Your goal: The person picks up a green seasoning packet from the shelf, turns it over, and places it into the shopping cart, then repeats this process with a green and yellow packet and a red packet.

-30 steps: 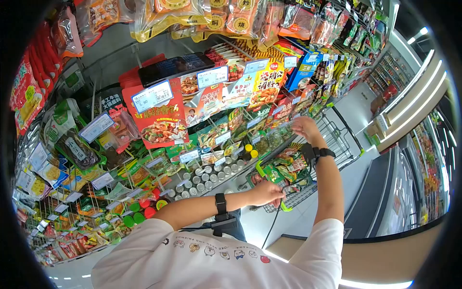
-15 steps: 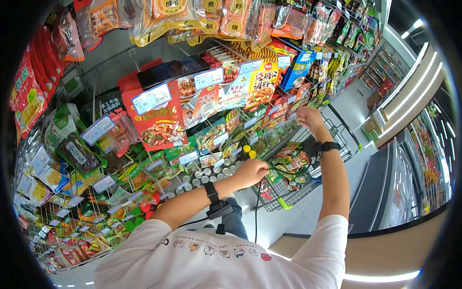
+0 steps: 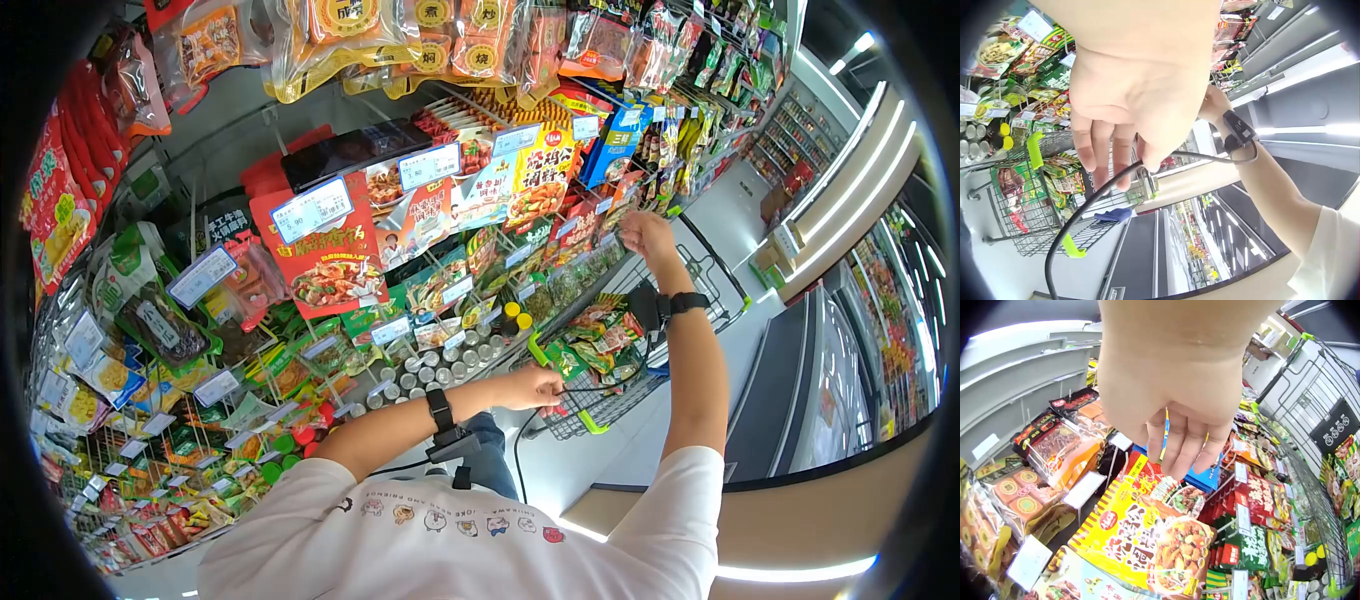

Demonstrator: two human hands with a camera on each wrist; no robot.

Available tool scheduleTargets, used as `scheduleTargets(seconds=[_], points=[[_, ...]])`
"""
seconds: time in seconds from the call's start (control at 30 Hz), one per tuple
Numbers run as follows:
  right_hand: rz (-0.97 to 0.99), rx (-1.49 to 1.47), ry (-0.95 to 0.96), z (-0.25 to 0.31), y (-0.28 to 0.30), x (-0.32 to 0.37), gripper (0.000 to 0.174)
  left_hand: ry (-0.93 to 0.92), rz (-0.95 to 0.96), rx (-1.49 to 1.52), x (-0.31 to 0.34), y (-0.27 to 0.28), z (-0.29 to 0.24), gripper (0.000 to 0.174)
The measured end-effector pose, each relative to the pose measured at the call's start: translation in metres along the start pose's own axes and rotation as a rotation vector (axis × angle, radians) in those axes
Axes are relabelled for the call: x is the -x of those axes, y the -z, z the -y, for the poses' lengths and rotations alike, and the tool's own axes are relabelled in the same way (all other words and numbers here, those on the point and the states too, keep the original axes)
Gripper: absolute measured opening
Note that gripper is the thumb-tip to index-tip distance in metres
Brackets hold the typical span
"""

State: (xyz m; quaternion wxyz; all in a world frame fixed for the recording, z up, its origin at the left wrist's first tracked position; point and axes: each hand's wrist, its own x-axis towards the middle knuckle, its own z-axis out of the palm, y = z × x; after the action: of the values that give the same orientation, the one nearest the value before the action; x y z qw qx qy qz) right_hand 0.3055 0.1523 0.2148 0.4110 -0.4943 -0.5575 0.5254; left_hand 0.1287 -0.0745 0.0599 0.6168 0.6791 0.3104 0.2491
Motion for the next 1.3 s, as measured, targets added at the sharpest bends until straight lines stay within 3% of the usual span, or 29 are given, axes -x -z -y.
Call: scheduleTargets(seconds=[0.17, 0.33, 0.43, 0.5, 0.57, 0.63, 0.7, 0.8, 0.9, 0.97, 1.03, 1.1, 1.2, 1.3], points=[[0.043, 0.064, 0.010, -0.024, -0.020, 0.006, 0.020, -0.001, 0.059, -0.041, -0.003, -0.008, 0.005, 0.008], [0.046, 0.216, 0.084, -0.045, -0.030, -0.003, 0.020, 0.079, 0.114, -0.204, -0.007, -0.014, 0.030, 0.037], [0.146, 0.380, 0.191, -0.094, -0.023, -0.013, 0.025, 0.087, 0.089, -0.288, -0.010, -0.015, 0.038, 0.033], [0.181, 0.830, 0.281, -0.107, -0.028, 0.007, 0.024, 0.022, 0.053, -0.261, -0.012, -0.014, 0.049, 0.029], [0.248, 0.996, 0.422, -0.142, -0.024, 0.015, 0.022, 0.024, 0.051, -0.226, -0.018, -0.006, 0.062, 0.028], [0.371, 1.112, 0.411, -0.194, -0.010, 0.010, 0.017, 0.093, 0.084, -0.179, -0.024, 0.003, 0.075, 0.027], [0.400, 1.171, 0.284, -0.193, -0.017, 0.043, 0.025, 0.127, -0.012, -0.162, -0.024, 0.011, 0.076, 0.023], [0.468, 1.154, 0.100, -0.250, -0.001, 0.048, 0.029, 0.281, -0.118, -0.152, -0.031, 0.025, 0.085, 0.022], [0.595, 1.292, -0.074, -0.317, 0.005, 0.055, 0.038, 0.089, -0.437, -0.253, -0.038, 0.027, 0.120, 0.020], [0.645, 1.256, -0.191, -0.305, -0.020, 0.085, 0.045, 0.071, -0.466, -0.306, -0.038, 0.034, 0.123, 0.021], [0.452, 1.088, -0.056, -0.335, -0.030, 0.107, 0.053, 0.044, -0.484, -0.411, -0.037, 0.040, 0.122, 0.023], [0.413, 1.122, 0.046, -0.333, -0.035, 0.117, 0.055, 0.147, -0.422, -0.492, -0.043, 0.041, 0.139, 0.042], [0.446, 1.084, 0.048, -0.350, -0.027, 0.117, 0.051, 0.283, -0.333, -0.554, -0.049, 0.040, 0.139, 0.060], [0.486, 1.073, 0.018, -0.354, -0.023, 0.114, 0.054, 0.383, -0.251, -0.552, -0.052, 0.040, 0.129, 0.059]])
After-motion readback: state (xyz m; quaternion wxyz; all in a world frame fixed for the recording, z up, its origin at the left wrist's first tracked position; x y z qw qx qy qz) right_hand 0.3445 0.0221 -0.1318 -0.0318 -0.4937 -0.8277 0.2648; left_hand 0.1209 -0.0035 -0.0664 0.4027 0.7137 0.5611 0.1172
